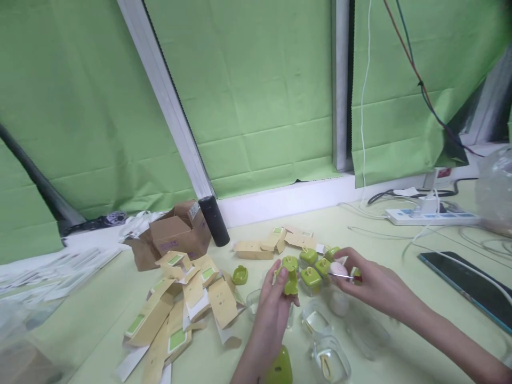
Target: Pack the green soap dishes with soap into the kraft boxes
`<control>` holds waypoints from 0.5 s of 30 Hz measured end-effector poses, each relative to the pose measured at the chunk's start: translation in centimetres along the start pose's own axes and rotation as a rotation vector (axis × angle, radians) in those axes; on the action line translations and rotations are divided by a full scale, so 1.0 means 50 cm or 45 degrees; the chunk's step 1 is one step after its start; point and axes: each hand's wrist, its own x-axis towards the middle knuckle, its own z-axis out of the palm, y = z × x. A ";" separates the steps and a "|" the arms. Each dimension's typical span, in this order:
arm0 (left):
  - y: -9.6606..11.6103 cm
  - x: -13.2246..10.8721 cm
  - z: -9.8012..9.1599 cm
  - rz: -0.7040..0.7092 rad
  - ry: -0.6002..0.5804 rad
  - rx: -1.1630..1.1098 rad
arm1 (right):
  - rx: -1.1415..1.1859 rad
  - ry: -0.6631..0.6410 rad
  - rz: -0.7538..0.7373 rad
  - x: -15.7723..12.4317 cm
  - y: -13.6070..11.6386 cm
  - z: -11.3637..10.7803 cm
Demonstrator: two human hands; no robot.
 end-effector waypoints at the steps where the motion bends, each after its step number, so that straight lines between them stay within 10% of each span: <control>1: 0.000 0.002 -0.001 0.007 -0.029 -0.029 | -0.140 -0.002 -0.007 0.004 0.011 -0.001; 15: -0.042 -0.015 0.023 -0.069 -0.215 0.073 | -0.190 0.031 -0.325 -0.049 -0.067 0.026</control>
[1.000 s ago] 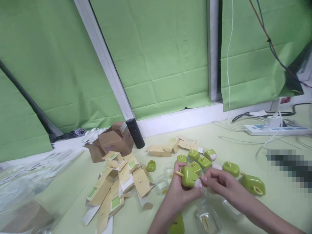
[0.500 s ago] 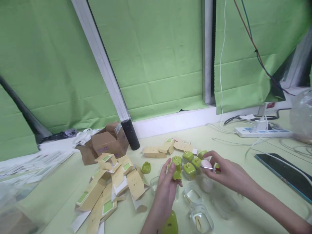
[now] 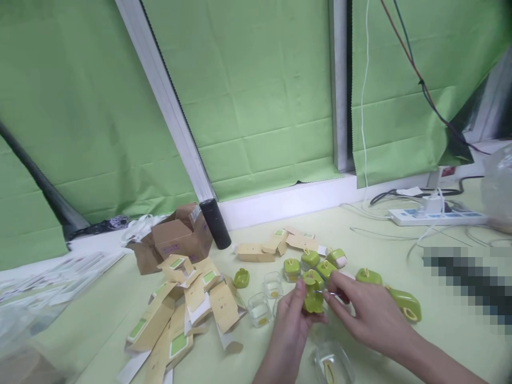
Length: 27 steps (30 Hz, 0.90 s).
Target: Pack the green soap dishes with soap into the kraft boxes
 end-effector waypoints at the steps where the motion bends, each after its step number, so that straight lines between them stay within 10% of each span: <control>1: -0.005 0.000 0.002 -0.006 -0.011 0.040 | -0.068 0.026 -0.009 0.000 0.000 0.005; 21: -0.056 -0.002 0.002 0.002 -0.029 0.209 | -0.006 0.041 -0.009 0.008 0.013 0.023; 27: -0.015 0.000 -0.010 -0.015 0.084 0.285 | 0.082 -0.012 0.092 0.008 0.013 0.003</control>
